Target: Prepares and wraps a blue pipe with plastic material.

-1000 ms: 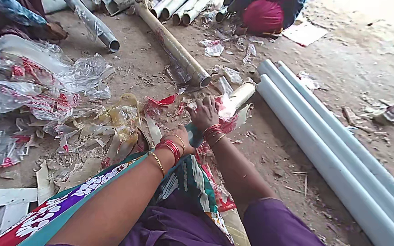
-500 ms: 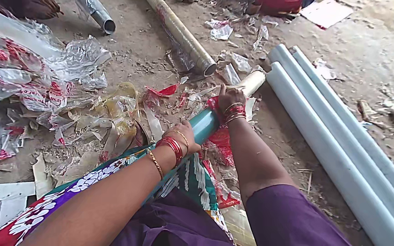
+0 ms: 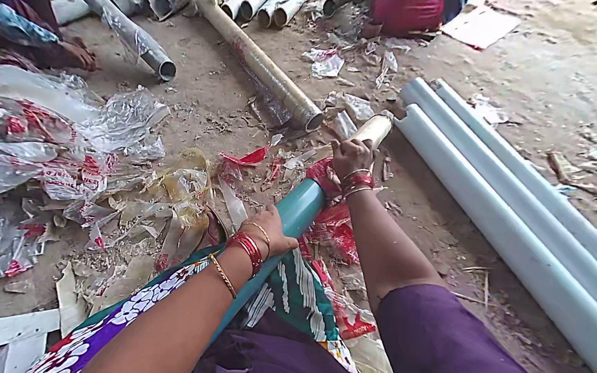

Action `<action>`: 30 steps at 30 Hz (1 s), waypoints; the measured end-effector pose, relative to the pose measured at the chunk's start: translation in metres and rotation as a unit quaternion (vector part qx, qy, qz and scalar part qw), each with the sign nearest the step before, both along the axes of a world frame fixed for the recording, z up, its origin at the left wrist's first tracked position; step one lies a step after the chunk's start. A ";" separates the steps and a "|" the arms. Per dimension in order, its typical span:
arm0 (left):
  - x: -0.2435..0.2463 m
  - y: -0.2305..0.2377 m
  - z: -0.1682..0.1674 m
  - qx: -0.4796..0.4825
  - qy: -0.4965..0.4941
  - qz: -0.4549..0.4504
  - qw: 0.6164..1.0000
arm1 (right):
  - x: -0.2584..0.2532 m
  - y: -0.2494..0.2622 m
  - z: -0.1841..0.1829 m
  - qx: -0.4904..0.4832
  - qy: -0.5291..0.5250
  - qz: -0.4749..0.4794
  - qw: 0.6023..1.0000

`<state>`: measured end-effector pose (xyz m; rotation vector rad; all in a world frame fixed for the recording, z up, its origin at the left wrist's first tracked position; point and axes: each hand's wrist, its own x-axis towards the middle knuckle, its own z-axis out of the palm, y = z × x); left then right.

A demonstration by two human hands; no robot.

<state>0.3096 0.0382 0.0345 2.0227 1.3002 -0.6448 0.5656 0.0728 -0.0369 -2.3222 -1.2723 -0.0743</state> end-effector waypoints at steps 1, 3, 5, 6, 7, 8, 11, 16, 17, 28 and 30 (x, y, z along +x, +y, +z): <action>-0.005 0.005 -0.002 -0.008 -0.012 0.009 1.000 | -0.003 -0.017 0.004 0.062 0.001 -0.005 0.998; -0.016 0.017 -0.018 -0.043 -0.065 0.049 0.996 | -0.013 -0.058 -0.001 0.189 -0.008 -0.031 0.981; -0.026 0.030 -0.035 -0.089 -0.132 0.096 0.983 | -0.039 -0.099 -0.013 0.213 0.043 -0.057 0.974; -0.028 0.030 -0.034 -0.109 -0.150 0.112 0.976 | -0.058 -0.118 -0.017 0.176 0.094 -0.084 0.976; -0.026 0.027 -0.024 -0.126 -0.152 0.120 0.973 | -0.074 -0.132 -0.021 0.144 0.163 -0.124 0.968; -0.025 0.022 -0.013 -0.140 -0.149 0.127 0.971 | -0.087 -0.140 -0.025 0.122 0.262 -0.166 0.943; -0.047 0.002 -0.003 -0.175 -0.165 0.173 0.955 | -0.110 -0.137 -0.038 0.207 0.588 -0.223 0.749; -0.069 -0.010 -0.003 -0.154 -0.168 0.172 0.958 | -0.107 -0.093 -0.040 0.283 0.564 -0.285 0.721; -0.065 -0.011 -0.002 -0.112 -0.155 0.149 0.970 | -0.105 -0.085 -0.034 0.316 0.542 -0.295 0.721; -0.057 -0.011 0.003 0.005 -0.046 0.008 0.999 | -0.062 0.001 0.027 0.103 0.387 -0.184 0.898; -0.053 -0.014 0.008 0.019 -0.012 0.000 1.000 | -0.060 0.015 0.021 0.059 0.361 -0.197 0.910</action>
